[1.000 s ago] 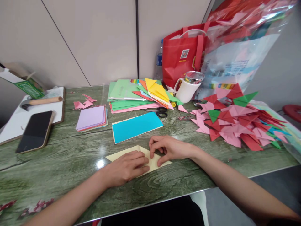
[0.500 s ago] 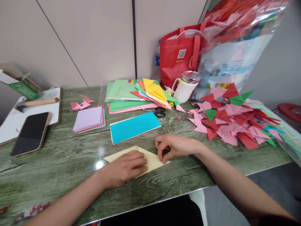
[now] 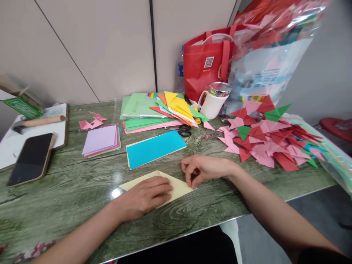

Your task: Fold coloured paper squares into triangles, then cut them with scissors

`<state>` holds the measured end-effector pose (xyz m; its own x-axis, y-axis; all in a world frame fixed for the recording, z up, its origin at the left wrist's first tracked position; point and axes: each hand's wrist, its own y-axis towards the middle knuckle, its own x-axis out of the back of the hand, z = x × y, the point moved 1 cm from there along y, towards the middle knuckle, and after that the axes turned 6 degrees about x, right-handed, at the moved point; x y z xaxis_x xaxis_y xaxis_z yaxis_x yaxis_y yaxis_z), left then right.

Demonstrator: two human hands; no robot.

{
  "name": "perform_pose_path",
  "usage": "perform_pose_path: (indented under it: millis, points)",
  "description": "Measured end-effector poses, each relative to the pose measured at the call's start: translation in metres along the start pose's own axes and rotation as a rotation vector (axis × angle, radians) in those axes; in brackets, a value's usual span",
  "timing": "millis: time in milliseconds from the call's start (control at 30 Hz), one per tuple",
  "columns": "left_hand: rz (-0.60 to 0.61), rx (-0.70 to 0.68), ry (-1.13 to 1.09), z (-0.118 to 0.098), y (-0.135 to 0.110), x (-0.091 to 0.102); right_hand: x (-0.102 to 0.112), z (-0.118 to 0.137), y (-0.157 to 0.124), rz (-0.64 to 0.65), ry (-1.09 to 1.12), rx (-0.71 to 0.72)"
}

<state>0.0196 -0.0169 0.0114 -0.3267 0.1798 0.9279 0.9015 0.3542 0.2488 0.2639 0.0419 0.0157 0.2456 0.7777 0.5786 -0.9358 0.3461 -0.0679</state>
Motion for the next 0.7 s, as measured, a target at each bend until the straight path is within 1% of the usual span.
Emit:
perform_pose_path:
  millis: [367,700]
  points:
    - [-0.004,-0.011,-0.015,0.0012,-0.0007,-0.0009,-0.0001,-0.0004,0.0006,0.001,0.009,-0.005]
    - [0.001,0.005,-0.009,0.0004,0.0003,-0.0001,0.0003,0.0014,-0.0008,0.009,0.015,0.008]
